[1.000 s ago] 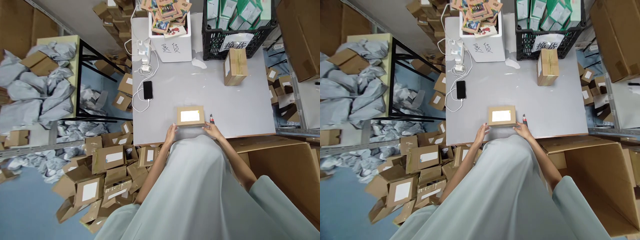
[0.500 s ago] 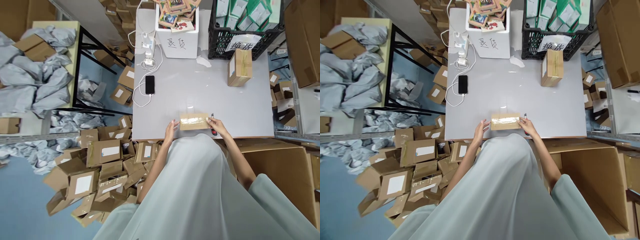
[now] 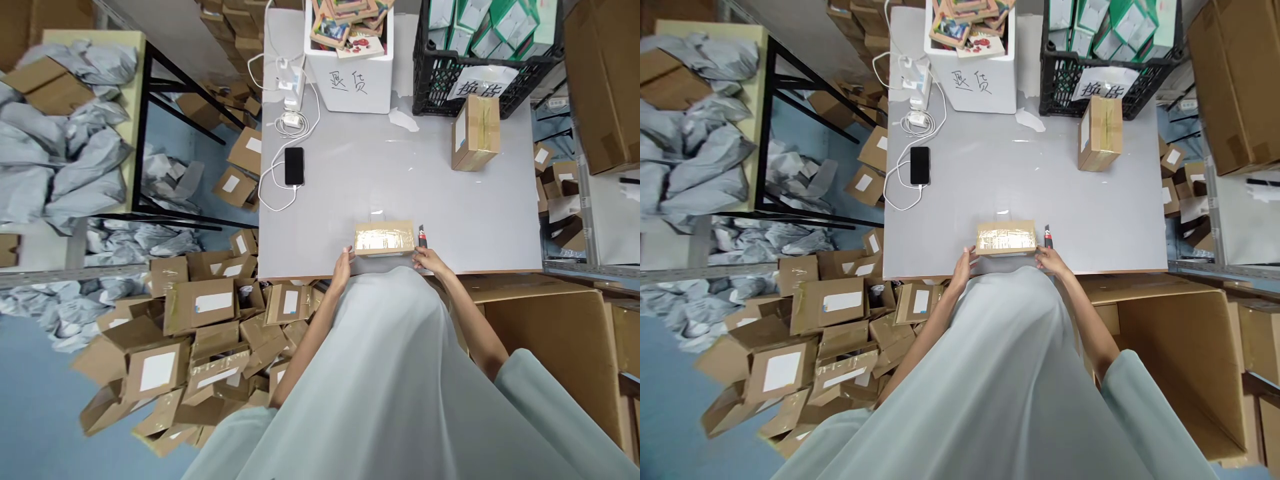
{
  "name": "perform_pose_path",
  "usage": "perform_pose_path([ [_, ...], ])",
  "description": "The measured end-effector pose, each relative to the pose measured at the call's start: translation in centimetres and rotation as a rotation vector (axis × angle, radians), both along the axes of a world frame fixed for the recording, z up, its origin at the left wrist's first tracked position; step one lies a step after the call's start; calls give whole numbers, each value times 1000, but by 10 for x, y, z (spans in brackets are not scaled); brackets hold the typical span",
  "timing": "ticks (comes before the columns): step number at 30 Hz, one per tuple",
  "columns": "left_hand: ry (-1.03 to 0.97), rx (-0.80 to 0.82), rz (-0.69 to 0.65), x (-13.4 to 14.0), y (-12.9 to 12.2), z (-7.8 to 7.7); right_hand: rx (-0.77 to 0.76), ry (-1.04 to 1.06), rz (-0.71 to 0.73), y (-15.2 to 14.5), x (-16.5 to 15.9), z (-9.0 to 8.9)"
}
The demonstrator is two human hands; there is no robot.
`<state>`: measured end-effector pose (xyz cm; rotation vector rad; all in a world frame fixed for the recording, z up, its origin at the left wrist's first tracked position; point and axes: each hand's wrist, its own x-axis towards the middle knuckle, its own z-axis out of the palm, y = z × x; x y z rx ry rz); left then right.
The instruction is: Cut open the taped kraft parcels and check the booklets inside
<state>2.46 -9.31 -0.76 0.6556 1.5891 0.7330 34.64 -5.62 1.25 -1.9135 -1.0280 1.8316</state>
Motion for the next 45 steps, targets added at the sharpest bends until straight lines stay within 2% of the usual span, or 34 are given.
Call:
perform_pose_path([
  [7, 22, 206, 6, -9, 11, 18, 78, 92, 1, 14, 5, 17],
  [13, 40, 120, 47, -11, 23, 10, 44, 55, 30, 23, 2, 17],
  [21, 38, -61, 29, -18, -5, -7, -35, -29, 75, 0, 6, 3],
  [25, 24, -70, 7, -13, -12, -9, -50, -23, 77, -4, 0, 1],
  [29, 41, 12, 33, -13, -6, 4, -6, 13, 66, 2, 4, 14],
  [33, 55, 186, 71, -13, 9, 23, 81, 101, 16, 18, 9, 28],
  [36, 45, 203, 75, -9, 21, 28, 94, 123, -3, 30, 8, 30],
  [42, 46, 162, 109, -6, 29, 17, 65, 42, -11, 34, 7, 18],
  [45, 46, 73, 123, -9, 26, 7, 42, -13, -14, 27, 10, 9],
])
